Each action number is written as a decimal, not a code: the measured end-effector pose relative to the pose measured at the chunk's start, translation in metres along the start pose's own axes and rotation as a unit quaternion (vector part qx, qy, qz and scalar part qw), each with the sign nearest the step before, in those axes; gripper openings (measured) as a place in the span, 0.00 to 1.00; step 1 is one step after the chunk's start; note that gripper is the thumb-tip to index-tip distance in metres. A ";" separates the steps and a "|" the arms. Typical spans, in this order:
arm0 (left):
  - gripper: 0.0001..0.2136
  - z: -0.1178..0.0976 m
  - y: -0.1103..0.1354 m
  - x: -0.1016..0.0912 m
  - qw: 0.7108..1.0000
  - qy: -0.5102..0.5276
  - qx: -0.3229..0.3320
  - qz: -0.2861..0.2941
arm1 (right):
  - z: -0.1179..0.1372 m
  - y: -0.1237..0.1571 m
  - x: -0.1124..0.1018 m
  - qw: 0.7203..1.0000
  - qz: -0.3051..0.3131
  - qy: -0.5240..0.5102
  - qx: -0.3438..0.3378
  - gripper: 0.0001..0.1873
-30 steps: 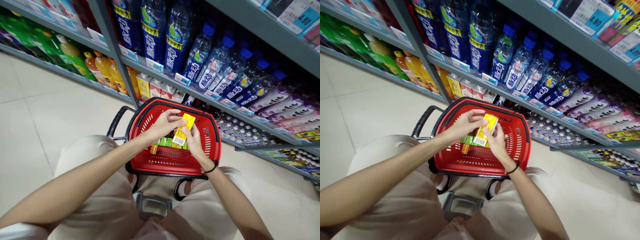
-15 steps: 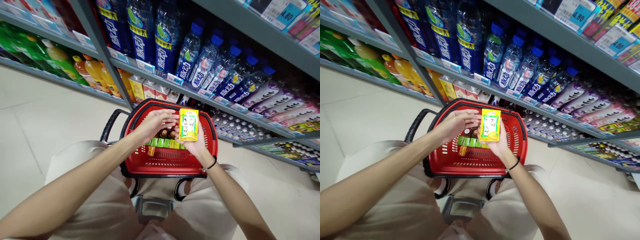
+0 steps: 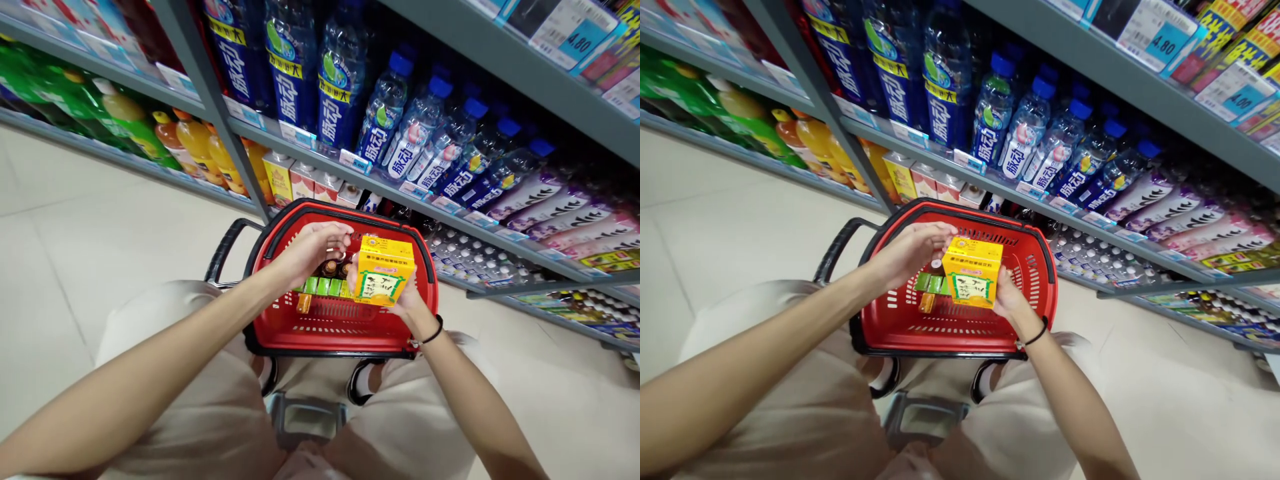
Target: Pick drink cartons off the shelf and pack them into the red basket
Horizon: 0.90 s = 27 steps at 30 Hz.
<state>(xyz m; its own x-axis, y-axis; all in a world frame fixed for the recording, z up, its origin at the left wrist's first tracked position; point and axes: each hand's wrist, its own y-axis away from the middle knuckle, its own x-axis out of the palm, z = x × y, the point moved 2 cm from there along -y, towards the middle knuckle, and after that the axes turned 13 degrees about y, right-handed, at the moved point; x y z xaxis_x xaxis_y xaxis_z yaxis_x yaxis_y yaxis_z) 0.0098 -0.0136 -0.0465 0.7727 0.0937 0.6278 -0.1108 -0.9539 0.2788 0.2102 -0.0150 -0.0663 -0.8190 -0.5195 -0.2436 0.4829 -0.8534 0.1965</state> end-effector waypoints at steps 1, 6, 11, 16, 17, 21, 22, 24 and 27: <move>0.13 -0.001 0.000 -0.001 1.000 -0.001 0.003 0.002 | 0.003 0.000 -0.001 1.000 0.002 -0.004 0.000 0.59; 0.32 -0.007 0.001 0.002 0.995 -0.030 0.068 0.061 | 0.011 -0.011 -0.003 0.995 -0.067 -0.035 -0.062 0.47; 0.28 -0.006 0.014 0.010 0.954 -0.204 0.173 0.136 | 0.009 -0.016 -0.004 0.976 -0.162 0.061 -0.133 0.38; 0.39 -0.009 0.018 0.010 0.866 -0.400 0.229 0.193 | 0.007 -0.011 -0.011 0.943 -0.190 0.218 -0.167 0.34; 0.37 -0.009 0.016 0.007 0.846 -0.430 0.240 0.204 | 0.005 -0.010 -0.012 0.937 -0.179 0.252 -0.165 0.33; 0.32 -0.007 0.004 -0.007 0.790 -0.519 0.225 0.236 | -0.007 -0.011 -0.008 0.921 -0.117 0.351 -0.119 0.32; 0.32 -0.004 0.002 -0.010 0.782 -0.536 0.210 0.237 | -0.010 -0.011 -0.006 0.916 -0.097 0.373 -0.108 0.31; 0.31 0.005 -0.001 -0.013 0.754 -0.584 0.178 0.242 | -0.016 -0.011 0.000 0.902 -0.044 0.420 -0.091 0.29; 0.29 0.031 -0.004 -0.012 0.681 -0.676 0.127 0.251 | -0.028 -0.009 0.005 0.868 0.048 0.492 -0.038 0.31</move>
<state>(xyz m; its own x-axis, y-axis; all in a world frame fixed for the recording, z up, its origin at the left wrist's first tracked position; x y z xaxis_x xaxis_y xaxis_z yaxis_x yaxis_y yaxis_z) 0.0206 -0.0201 -0.0778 0.5657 -0.4467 -0.6931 -0.5933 -0.8042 0.0341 0.2099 -0.0111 -0.0959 -0.1300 -0.3422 -0.9306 0.5840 -0.7849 0.2070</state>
